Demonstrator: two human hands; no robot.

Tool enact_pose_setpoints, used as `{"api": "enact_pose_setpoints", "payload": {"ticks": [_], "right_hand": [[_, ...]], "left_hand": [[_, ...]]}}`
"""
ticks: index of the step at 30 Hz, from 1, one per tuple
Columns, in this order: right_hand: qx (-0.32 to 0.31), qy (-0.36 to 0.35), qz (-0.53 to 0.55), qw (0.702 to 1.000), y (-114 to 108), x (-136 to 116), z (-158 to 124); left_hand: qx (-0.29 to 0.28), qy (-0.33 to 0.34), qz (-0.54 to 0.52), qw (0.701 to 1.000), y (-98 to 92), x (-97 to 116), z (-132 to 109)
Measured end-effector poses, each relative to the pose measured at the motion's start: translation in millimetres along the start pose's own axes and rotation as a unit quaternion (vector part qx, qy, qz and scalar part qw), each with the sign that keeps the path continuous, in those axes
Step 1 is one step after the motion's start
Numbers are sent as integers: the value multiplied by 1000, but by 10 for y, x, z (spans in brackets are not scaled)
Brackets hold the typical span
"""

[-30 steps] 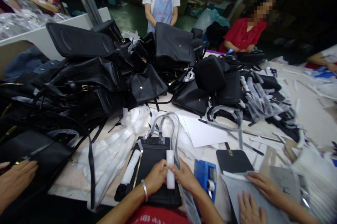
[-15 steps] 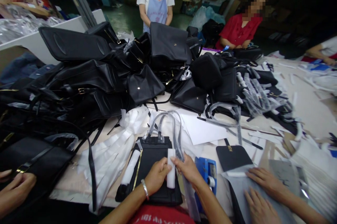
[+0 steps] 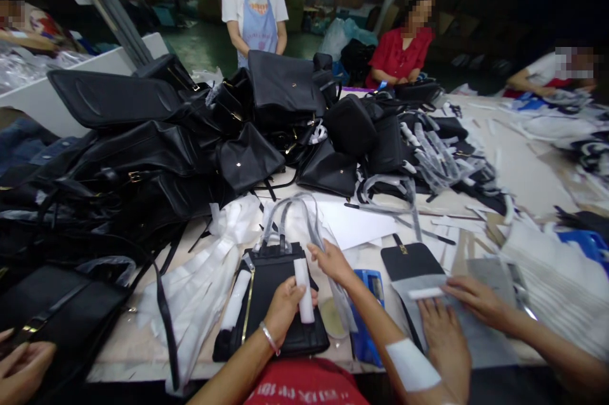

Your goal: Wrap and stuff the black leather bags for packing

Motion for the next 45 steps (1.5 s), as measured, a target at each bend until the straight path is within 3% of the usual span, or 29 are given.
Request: {"api": "enact_pose_setpoints", "payload": {"ticks": [2, 5, 7, 11, 14, 18, 22, 30, 36, 41, 45], "right_hand": [[82, -37, -50, 995, -215, -85, 166], [140, -98, -101, 980, -540, -102, 164], [180, -83, -136, 971, -803, 83, -87], [241, 101, -213, 942, -1167, 800, -1087], [204, 195, -204, 938, -1019, 1286, -1793], [158, 223, -116, 955, -561, 1616, -2196], [172, 231, -65, 955, -352, 1709, -2267], [233, 212, -25, 949, -425, 1600, -2557], [223, 302, 112, 920, -168, 1710, -2765], [214, 332, 75, 916, -49, 1725, -2815], [200, 308, -29, 930, -230, 1588, -2732]], "left_hand": [[-11, 0, 15, 1000, 9, 20, -17], [-37, -9, 20, 999, 48, 86, -77], [-52, -11, 7, 999, 74, 139, -116], [-61, -11, -28, 998, 91, 178, -135], [-48, -12, -30, 998, 93, 153, -108], [-56, -10, -31, 998, 148, 137, -84], [-67, -1, -61, 996, 197, 159, -82], [-67, -5, -111, 992, 230, 181, -82], [-52, -5, -95, 994, 216, 128, -69], [-51, -2, -93, 994, 227, 112, -59], [-51, -1, -105, 993, 251, 143, -77]]}}
Point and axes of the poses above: each hand's wrist, its own z-axis towards the middle knuckle, its own y-axis out of the palm, x = y × z, the point moved 6 cm from there along z, towards the middle knuckle, and after that the axes turned 3 degrees about -z, right-handed, at the moved point
